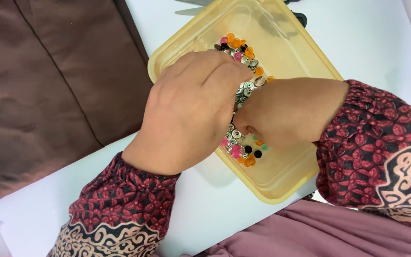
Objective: The person picks small metal buttons and colored beads from a yellow plastic bin and places them into small clear plastic bags on a white table next to folded brown and blue pants.
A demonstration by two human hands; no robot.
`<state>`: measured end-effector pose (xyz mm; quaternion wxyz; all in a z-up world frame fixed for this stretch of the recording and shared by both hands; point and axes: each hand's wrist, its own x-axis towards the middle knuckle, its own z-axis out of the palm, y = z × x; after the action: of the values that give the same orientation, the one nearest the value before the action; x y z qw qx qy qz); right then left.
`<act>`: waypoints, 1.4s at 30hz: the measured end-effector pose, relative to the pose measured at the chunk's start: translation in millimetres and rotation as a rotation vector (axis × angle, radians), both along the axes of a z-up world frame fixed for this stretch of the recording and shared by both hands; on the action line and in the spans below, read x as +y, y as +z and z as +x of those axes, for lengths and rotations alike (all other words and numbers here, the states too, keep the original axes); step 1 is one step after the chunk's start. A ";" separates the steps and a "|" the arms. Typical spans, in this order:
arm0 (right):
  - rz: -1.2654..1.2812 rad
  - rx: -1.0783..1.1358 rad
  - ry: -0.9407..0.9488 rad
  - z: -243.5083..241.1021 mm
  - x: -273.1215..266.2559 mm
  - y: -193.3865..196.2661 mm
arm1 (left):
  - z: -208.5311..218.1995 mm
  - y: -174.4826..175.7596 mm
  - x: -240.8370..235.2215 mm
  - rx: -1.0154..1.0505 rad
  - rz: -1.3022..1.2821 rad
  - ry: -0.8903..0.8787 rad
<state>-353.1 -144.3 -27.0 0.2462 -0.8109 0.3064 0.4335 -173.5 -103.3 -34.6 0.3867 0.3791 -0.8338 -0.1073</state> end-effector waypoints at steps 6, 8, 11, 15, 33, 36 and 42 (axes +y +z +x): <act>-0.217 -0.388 -0.027 -18.4 -0.3 -38.7 | 0.4 2.1 0.6 -0.021 0.011 -0.008; -0.274 -0.350 -0.036 -17.3 -2.4 -30.5 | 0.4 2.7 0.6 -0.020 0.015 -0.008; -0.210 -0.225 -0.041 -10.3 1.0 -22.4 | 1.2 3.3 1.3 -0.028 0.016 -0.009; -0.025 -0.083 0.045 -9.4 6.5 -17.8 | 1.3 3.5 1.8 -0.038 0.010 -0.006; -0.261 -0.472 -0.050 -9.4 10.8 -29.5 | 2.5 4.2 2.4 -0.049 0.023 -0.023; -0.205 -0.398 0.002 -1.3 8.6 -20.7 | 2.9 7.9 1.5 -0.033 0.028 -0.055; -0.137 -0.272 -0.013 10.8 7.2 -18.5 | 5.3 6.0 0.9 -0.052 0.033 -0.080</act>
<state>-342.3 -137.1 -45.5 0.2326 -0.8751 0.3042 0.2960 -168.2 -102.4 -28.6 0.3540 0.3543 -0.8563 -0.1263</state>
